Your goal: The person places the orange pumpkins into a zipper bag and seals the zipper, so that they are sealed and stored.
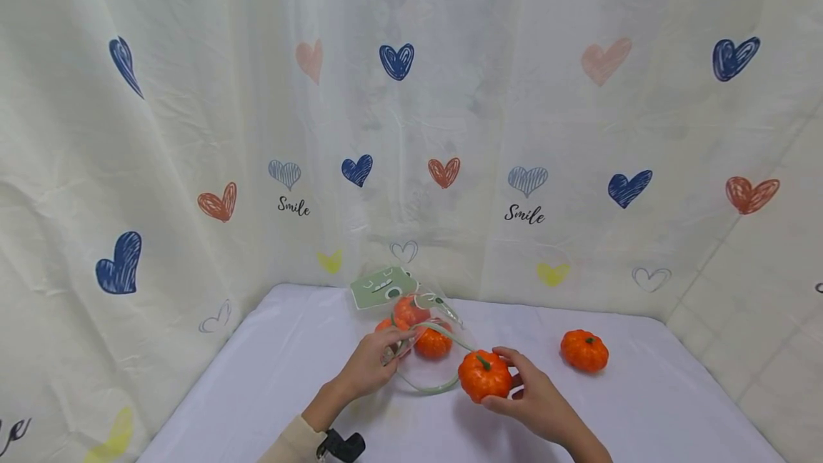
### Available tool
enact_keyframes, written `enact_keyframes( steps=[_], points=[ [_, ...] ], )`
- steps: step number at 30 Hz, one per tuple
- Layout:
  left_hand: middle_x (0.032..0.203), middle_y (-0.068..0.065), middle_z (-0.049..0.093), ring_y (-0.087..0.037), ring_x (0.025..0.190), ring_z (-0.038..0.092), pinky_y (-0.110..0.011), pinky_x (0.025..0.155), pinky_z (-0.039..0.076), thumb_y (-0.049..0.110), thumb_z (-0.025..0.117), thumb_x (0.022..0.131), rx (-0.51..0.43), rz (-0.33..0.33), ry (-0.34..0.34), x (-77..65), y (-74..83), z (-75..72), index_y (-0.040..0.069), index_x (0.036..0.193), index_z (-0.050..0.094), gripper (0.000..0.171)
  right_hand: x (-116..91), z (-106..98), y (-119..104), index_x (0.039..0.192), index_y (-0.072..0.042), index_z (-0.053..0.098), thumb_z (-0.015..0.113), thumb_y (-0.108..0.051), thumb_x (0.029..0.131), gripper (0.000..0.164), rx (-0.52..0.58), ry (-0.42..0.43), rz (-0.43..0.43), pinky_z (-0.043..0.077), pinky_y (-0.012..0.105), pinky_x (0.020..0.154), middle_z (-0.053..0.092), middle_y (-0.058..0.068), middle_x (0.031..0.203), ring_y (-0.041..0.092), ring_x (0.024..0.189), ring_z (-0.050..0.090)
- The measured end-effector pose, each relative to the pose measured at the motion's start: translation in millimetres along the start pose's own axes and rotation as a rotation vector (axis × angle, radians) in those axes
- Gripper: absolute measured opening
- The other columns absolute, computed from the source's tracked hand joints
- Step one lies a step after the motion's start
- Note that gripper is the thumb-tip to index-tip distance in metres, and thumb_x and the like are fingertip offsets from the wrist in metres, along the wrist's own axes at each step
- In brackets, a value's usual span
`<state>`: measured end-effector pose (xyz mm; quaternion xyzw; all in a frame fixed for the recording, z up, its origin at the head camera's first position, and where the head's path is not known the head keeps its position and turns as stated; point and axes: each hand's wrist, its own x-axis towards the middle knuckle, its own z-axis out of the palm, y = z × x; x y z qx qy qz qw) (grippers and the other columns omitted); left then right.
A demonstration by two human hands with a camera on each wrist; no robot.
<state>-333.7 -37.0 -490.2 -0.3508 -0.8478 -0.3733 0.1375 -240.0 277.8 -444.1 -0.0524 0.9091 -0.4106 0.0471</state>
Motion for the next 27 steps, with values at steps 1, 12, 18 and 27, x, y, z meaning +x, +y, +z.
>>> enact_keyframes(
  steps=[1, 12, 18, 27],
  points=[
    [0.119, -0.003, 0.073, -0.015, 0.089, 0.067, -0.021, 0.076, 0.055, -0.01, 0.067, 0.085, -0.001, -0.003, -0.001, -0.2, 0.2, -0.3, 0.014, 0.138, 0.066, 0.058, 1, 2, -1, 0.153, -0.011, 0.04, 0.084, -0.04, 0.082, 0.088, -0.004, -0.004, -0.003, 0.059, 0.035, 0.081, 0.051, 0.02, 0.147, 0.019, 0.101, 0.061],
    [0.121, -0.001, 0.073, -0.012, 0.09, 0.065, -0.021, 0.078, 0.055, -0.009, 0.067, 0.086, -0.011, -0.031, -0.006, 0.4, 0.4, 0.2, 0.017, 0.139, 0.065, 0.059, 9, 17, -9, 0.15, -0.01, 0.044, 0.084, -0.039, 0.082, 0.085, -0.013, -0.046, -0.077, 0.055, 0.023, 0.076, 0.054, 0.019, 0.145, 0.019, 0.099, 0.06],
    [0.118, -0.002, 0.073, -0.013, 0.09, 0.066, -0.021, 0.078, 0.055, -0.009, 0.067, 0.086, -0.015, -0.025, -0.003, 0.1, 0.2, 0.2, 0.017, 0.139, 0.065, 0.059, 15, 29, -9, 0.15, -0.009, 0.045, 0.085, -0.039, 0.081, 0.085, -0.016, -0.07, -0.099, 0.054, 0.022, 0.074, 0.056, 0.018, 0.142, 0.019, 0.095, 0.059],
    [0.117, -0.001, 0.073, -0.012, 0.089, 0.066, -0.021, 0.077, 0.053, -0.01, 0.068, 0.084, 0.001, -0.006, 0.012, -0.4, 0.9, -0.1, 0.016, 0.137, 0.066, 0.059, 25, 45, -7, 0.15, -0.007, 0.045, 0.085, -0.04, 0.082, 0.085, -0.032, -0.087, -0.139, 0.053, 0.024, 0.069, 0.057, 0.017, 0.141, 0.016, 0.085, 0.058]
  ],
)
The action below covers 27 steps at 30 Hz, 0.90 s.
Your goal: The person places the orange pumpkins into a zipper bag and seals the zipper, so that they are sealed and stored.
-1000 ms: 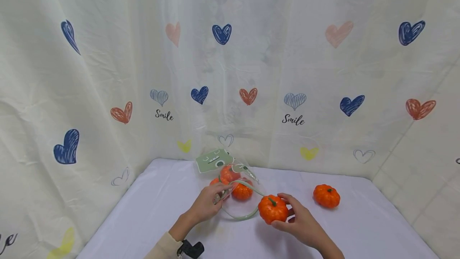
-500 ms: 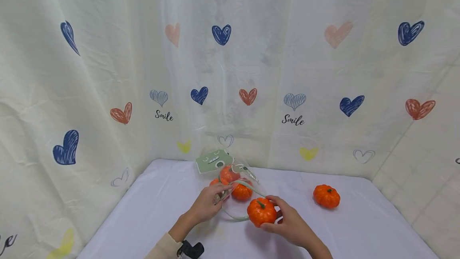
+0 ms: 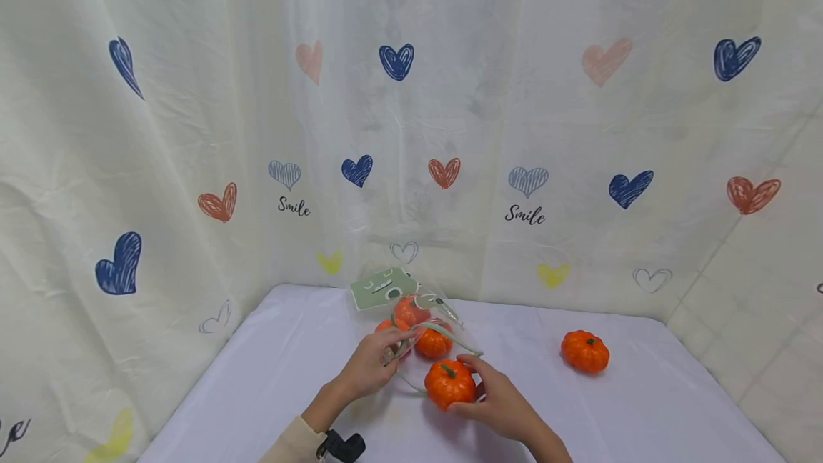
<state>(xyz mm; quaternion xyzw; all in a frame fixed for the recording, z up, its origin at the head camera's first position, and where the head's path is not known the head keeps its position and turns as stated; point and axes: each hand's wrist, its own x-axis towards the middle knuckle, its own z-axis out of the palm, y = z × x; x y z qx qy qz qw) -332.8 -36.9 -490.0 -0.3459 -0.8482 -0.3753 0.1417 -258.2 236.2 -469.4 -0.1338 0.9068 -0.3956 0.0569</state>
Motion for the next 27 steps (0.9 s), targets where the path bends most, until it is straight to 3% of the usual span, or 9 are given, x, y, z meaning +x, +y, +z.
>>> enact_keyframes(
  steps=[8, 17, 27],
  points=[
    [0.114, -0.001, 0.073, -0.012, 0.089, 0.065, -0.02, 0.077, 0.053, -0.009, 0.07, 0.085, -0.007, -0.014, -0.006, 0.2, 0.9, -0.3, 0.015, 0.137, 0.066, 0.058, 9, 13, -1, 0.151, -0.005, 0.043, 0.085, -0.039, 0.081, 0.088, 0.009, -0.006, 0.023, 0.05, 0.025, 0.065, 0.06, 0.015, 0.135, 0.019, 0.081, 0.056],
    [0.114, -0.004, 0.073, -0.014, 0.089, 0.066, -0.018, 0.077, 0.051, -0.009, 0.071, 0.085, -0.015, -0.013, -0.006, -0.4, -0.8, 0.7, 0.015, 0.139, 0.065, 0.06, 17, 25, -1, 0.151, -0.002, 0.042, 0.085, -0.04, 0.081, 0.09, 0.014, 0.01, 0.035, 0.045, 0.025, 0.06, 0.065, 0.003, 0.101, 0.019, 0.074, 0.053],
    [0.122, -0.002, 0.073, -0.016, 0.089, 0.068, -0.018, 0.077, 0.053, -0.011, 0.068, 0.083, -0.003, 0.03, 0.006, 0.2, -4.7, 2.3, 0.015, 0.139, 0.065, 0.062, 18, 31, -2, 0.143, -0.006, 0.052, 0.089, -0.033, 0.076, 0.082, -0.079, 0.129, 0.029, 0.046, 0.024, 0.058, 0.065, 0.008, 0.123, 0.015, 0.068, 0.051]
  ],
)
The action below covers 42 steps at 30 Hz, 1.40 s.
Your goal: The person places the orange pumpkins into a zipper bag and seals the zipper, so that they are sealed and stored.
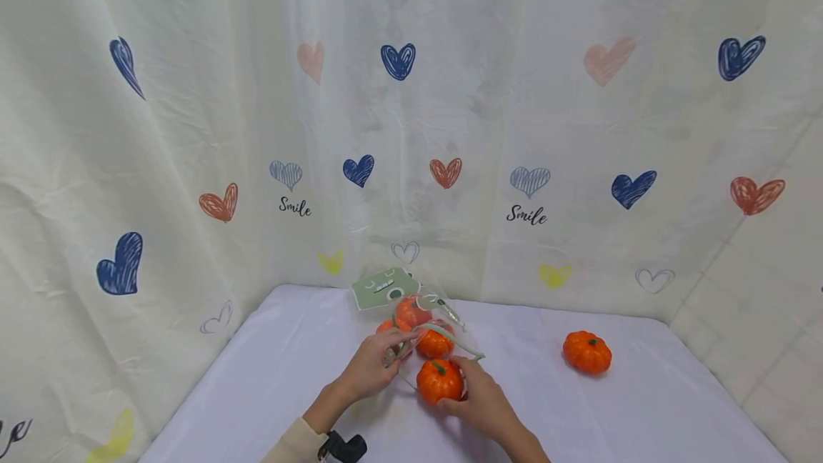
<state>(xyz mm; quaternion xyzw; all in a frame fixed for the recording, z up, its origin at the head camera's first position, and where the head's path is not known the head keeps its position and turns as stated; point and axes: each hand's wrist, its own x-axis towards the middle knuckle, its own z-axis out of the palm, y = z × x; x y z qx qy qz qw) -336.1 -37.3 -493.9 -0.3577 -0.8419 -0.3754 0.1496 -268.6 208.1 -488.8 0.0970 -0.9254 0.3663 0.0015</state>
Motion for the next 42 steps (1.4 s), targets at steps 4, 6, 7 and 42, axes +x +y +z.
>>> enact_keyframes(
  steps=[4, 6, 7, 42],
  points=[
    [0.122, -0.002, 0.073, -0.015, 0.088, 0.067, -0.019, 0.078, 0.054, -0.011, 0.068, 0.083, 0.009, 0.01, 0.004, 0.3, -0.3, 0.0, 0.014, 0.138, 0.065, 0.061, -0.4, 0.1, -1.4, 0.139, -0.008, 0.056, 0.09, -0.029, 0.075, 0.076, -0.012, 0.032, 0.015, 0.047, 0.024, 0.057, 0.064, 0.009, 0.129, 0.014, 0.068, 0.052],
    [0.121, -0.002, 0.073, -0.015, 0.088, 0.068, -0.019, 0.078, 0.053, -0.011, 0.069, 0.083, 0.01, 0.01, 0.005, 0.3, -0.3, 0.1, 0.014, 0.138, 0.065, 0.061, -1.3, 0.1, -1.9, 0.137, -0.008, 0.057, 0.09, -0.026, 0.074, 0.073, -0.019, 0.045, 0.013, 0.047, 0.024, 0.057, 0.064, 0.009, 0.128, 0.013, 0.068, 0.054],
    [0.12, -0.003, 0.073, -0.015, 0.088, 0.067, -0.019, 0.078, 0.053, -0.012, 0.069, 0.083, 0.011, 0.011, 0.006, 0.4, -0.3, 0.1, 0.014, 0.138, 0.065, 0.061, -1.8, 0.2, -2.2, 0.135, -0.008, 0.058, 0.09, -0.025, 0.074, 0.071, -0.022, 0.054, 0.01, 0.048, 0.023, 0.057, 0.065, 0.009, 0.127, 0.013, 0.068, 0.055],
    [0.113, -0.006, 0.074, -0.016, 0.089, 0.067, -0.02, 0.078, 0.055, -0.012, 0.067, 0.083, 0.0, 0.019, 0.001, 0.3, 7.3, -0.8, 0.013, 0.14, 0.064, 0.062, 6.2, 8.2, -7.0, 0.088, -0.015, 0.065, 0.08, -0.02, 0.085, 0.016, -0.071, 0.068, -0.111, 0.046, 0.02, 0.059, 0.065, -0.008, 0.077, 0.004, 0.065, 0.054]
  ],
)
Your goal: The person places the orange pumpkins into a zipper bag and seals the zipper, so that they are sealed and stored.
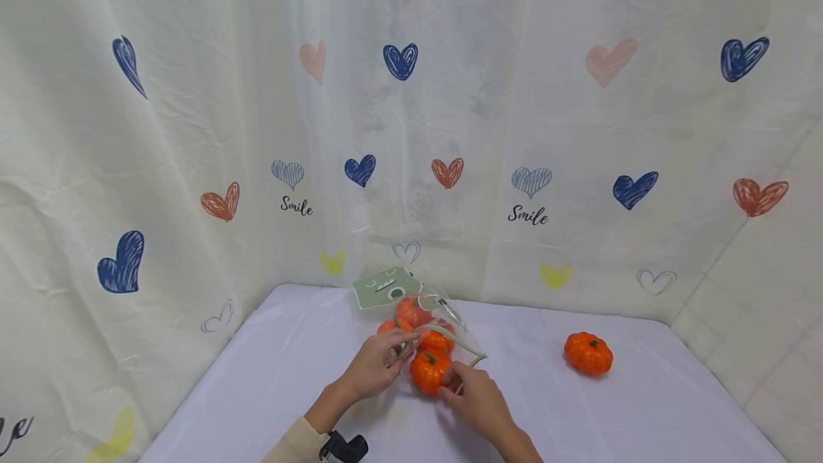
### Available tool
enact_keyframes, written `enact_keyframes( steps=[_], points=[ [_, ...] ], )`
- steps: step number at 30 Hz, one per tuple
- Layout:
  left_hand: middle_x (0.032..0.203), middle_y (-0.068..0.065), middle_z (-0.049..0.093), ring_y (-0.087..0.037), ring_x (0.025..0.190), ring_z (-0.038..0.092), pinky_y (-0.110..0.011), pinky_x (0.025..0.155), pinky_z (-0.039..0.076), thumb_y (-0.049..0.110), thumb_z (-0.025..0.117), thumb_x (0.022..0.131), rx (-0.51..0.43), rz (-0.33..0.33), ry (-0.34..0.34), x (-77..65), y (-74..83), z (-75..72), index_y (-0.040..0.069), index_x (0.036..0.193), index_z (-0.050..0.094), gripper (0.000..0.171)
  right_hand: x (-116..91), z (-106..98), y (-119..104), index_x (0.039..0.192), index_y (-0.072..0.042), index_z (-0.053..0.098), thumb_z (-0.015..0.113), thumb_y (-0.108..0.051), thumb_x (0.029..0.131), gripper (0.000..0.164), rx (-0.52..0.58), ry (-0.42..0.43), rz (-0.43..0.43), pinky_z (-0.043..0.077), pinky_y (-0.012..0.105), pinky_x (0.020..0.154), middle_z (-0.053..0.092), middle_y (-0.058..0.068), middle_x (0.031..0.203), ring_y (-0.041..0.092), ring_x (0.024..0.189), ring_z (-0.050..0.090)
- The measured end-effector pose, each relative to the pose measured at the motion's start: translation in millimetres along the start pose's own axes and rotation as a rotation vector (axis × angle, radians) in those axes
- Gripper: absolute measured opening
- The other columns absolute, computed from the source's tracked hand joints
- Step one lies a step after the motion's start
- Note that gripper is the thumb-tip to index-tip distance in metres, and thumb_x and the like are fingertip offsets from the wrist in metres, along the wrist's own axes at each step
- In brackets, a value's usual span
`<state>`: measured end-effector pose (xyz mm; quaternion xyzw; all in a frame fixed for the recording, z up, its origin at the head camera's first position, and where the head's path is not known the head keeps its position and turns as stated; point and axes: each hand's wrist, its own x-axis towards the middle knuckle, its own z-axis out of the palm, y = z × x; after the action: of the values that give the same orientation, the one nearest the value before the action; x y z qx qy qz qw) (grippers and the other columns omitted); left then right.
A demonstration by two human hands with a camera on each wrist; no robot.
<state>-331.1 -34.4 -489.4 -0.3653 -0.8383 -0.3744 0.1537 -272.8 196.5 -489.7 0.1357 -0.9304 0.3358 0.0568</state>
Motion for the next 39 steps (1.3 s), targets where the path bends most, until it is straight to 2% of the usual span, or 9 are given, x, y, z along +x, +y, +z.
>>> enact_keyframes(
  steps=[8, 16, 21, 26, 32, 35, 39],
  points=[
    [0.108, -0.001, 0.073, -0.012, 0.087, 0.064, -0.016, 0.075, 0.05, -0.011, 0.067, 0.083, 0.017, -0.003, -0.009, 0.1, -1.2, 0.5, 0.016, 0.141, 0.064, 0.064, 4, 4, -3, 0.099, -0.009, 0.069, 0.079, -0.02, 0.088, 0.018, 0.1, -0.054, -0.009, 0.051, 0.02, 0.064, 0.071, -0.001, 0.09, 0.007, 0.072, 0.06],
    [0.11, -0.001, 0.073, -0.011, 0.084, 0.062, -0.017, 0.074, 0.053, -0.011, 0.069, 0.083, 0.01, 0.017, 0.004, -0.3, -3.6, 2.3, 0.014, 0.139, 0.065, 0.061, 5, 9, -4, 0.11, -0.002, 0.069, 0.076, -0.013, 0.089, 0.024, 0.153, -0.056, -0.064, 0.053, 0.018, 0.068, 0.065, 0.011, 0.103, 0.004, 0.076, 0.063],
    [0.107, -0.002, 0.074, -0.01, 0.084, 0.064, -0.019, 0.074, 0.055, -0.011, 0.069, 0.083, 0.009, 0.017, 0.008, -0.3, -2.5, 2.4, 0.016, 0.139, 0.065, 0.062, 5, 12, -6, 0.117, 0.001, 0.068, 0.074, -0.012, 0.09, 0.03, 0.165, -0.06, -0.064, 0.052, 0.019, 0.064, 0.063, 0.014, 0.106, 0.005, 0.071, 0.061],
    [0.114, -0.003, 0.074, -0.01, 0.086, 0.065, -0.018, 0.075, 0.055, -0.011, 0.069, 0.082, 0.018, 0.007, 0.001, -0.7, -0.9, 1.8, 0.014, 0.138, 0.066, 0.061, 5, 15, -7, 0.127, 0.003, 0.065, 0.072, -0.013, 0.093, 0.039, 0.177, -0.078, -0.067, 0.05, 0.02, 0.06, 0.064, 0.022, 0.118, 0.005, 0.067, 0.058],
    [0.114, -0.003, 0.074, -0.008, 0.087, 0.064, -0.016, 0.076, 0.054, -0.011, 0.069, 0.082, 0.022, -0.004, -0.003, -1.2, 0.5, 1.0, 0.014, 0.137, 0.066, 0.06, 4, 16, -5, 0.137, 0.004, 0.058, 0.069, -0.013, 0.096, 0.045, 0.255, -0.138, -0.064, 0.049, 0.022, 0.056, 0.06, 0.029, 0.133, 0.01, 0.067, 0.065],
    [0.115, -0.002, 0.074, -0.008, 0.087, 0.063, -0.016, 0.076, 0.054, -0.011, 0.07, 0.083, 0.022, -0.011, -0.003, -1.1, 0.6, 0.8, 0.015, 0.138, 0.066, 0.061, 4, 14, -4, 0.136, 0.003, 0.058, 0.069, -0.015, 0.096, 0.045, 0.248, -0.156, -0.061, 0.049, 0.022, 0.057, 0.062, 0.027, 0.129, 0.01, 0.069, 0.065],
    [0.117, -0.002, 0.074, -0.008, 0.088, 0.063, -0.016, 0.077, 0.053, -0.011, 0.07, 0.083, 0.019, -0.023, -0.009, -0.5, 0.4, 1.4, 0.016, 0.138, 0.065, 0.061, 6, 6, -6, 0.122, 0.0, 0.065, 0.069, -0.017, 0.096, 0.031, 0.196, -0.151, -0.066, 0.049, 0.022, 0.06, 0.07, 0.017, 0.116, 0.008, 0.072, 0.062]
  ],
)
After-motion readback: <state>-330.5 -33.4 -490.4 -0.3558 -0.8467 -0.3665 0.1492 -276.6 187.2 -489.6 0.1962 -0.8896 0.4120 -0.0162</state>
